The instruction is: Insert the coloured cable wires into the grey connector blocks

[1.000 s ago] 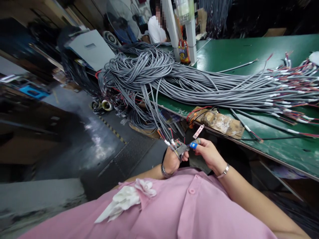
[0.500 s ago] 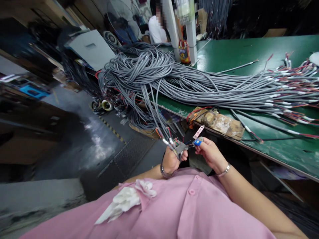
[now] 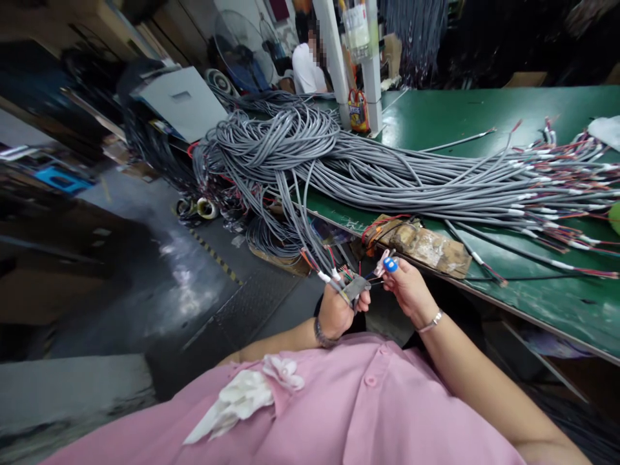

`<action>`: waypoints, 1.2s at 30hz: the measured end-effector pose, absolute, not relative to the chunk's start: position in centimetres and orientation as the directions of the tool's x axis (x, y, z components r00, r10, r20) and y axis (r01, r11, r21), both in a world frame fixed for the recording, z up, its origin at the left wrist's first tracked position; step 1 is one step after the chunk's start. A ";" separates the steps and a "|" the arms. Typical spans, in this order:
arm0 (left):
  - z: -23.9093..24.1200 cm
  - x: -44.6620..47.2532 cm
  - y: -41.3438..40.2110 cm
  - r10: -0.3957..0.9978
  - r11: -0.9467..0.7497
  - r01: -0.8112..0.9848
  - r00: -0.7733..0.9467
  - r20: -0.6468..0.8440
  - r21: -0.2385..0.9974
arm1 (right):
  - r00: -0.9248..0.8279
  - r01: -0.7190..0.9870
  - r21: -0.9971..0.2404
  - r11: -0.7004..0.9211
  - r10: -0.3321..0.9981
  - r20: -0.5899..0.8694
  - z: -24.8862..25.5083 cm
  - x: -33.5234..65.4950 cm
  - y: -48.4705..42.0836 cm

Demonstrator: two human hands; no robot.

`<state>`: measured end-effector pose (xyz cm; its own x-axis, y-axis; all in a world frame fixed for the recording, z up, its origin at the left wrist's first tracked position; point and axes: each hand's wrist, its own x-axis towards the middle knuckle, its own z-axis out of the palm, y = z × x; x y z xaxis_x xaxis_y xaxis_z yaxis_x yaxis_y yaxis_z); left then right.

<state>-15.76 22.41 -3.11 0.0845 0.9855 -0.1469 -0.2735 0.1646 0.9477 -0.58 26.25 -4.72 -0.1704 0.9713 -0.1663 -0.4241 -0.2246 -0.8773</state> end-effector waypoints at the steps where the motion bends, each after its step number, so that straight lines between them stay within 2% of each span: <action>1: -3.2 -15.6 22.5 0.986 0.160 -0.272 0.082 -0.142 0.949 | -0.085 -0.390 -0.906 -0.162 0.987 -0.139 -4.9 -0.7 26.3; 3: -3.4 -15.2 22.7 0.987 0.153 -0.268 0.085 -0.134 0.951 | 0.055 -0.315 -0.947 -0.055 0.996 -0.076 -5.5 -1.0 26.4; 5: -3.6 -15.0 22.8 0.988 0.146 -0.260 0.093 -0.126 0.955 | 0.083 -0.286 -0.958 -0.035 0.995 -0.061 -5.9 -1.1 26.7; 7: -3.8 -14.9 22.9 0.988 0.139 -0.249 0.096 -0.119 0.958 | 0.018 -0.350 -0.931 -0.107 0.992 -0.121 -6.2 -1.3 27.0; 11: -4.1 -14.8 23.0 0.989 0.138 -0.230 0.081 -0.123 0.963 | -0.099 -0.581 -0.778 -0.239 0.969 -0.224 -6.3 -1.5 27.7; 15: -4.5 -14.8 22.9 0.990 0.133 -0.217 0.083 -0.117 0.967 | -0.065 -0.713 -0.669 -0.208 0.970 -0.233 -6.3 -2.0 28.0; 20: -5.0 -15.0 22.7 0.987 0.144 -0.184 0.095 -0.128 0.972 | -0.027 -0.754 -0.631 -0.184 0.968 -0.250 -6.1 -2.4 27.8; 25: -4.8 -15.5 22.2 0.983 0.158 -0.163 0.115 -0.140 0.974 | -0.182 -0.741 -0.607 -0.288 0.956 -0.230 -6.4 -1.6 27.2; 30: -4.4 -16.2 21.6 0.980 0.167 -0.133 0.132 -0.149 0.977 | -0.415 -0.645 -0.623 -0.442 0.888 -0.200 -6.7 0.3 26.2; 33: -4.4 -16.4 21.5 0.978 0.176 -0.138 0.138 -0.157 0.975 | -0.515 -0.554 -0.676 -0.487 0.838 -0.181 -6.3 1.0 25.4; 36: -4.5 -16.3 21.4 0.975 0.171 -0.138 0.166 -0.147 0.976 | -0.559 -0.472 -0.757 -0.452 0.817 -0.140 -5.6 0.9 24.8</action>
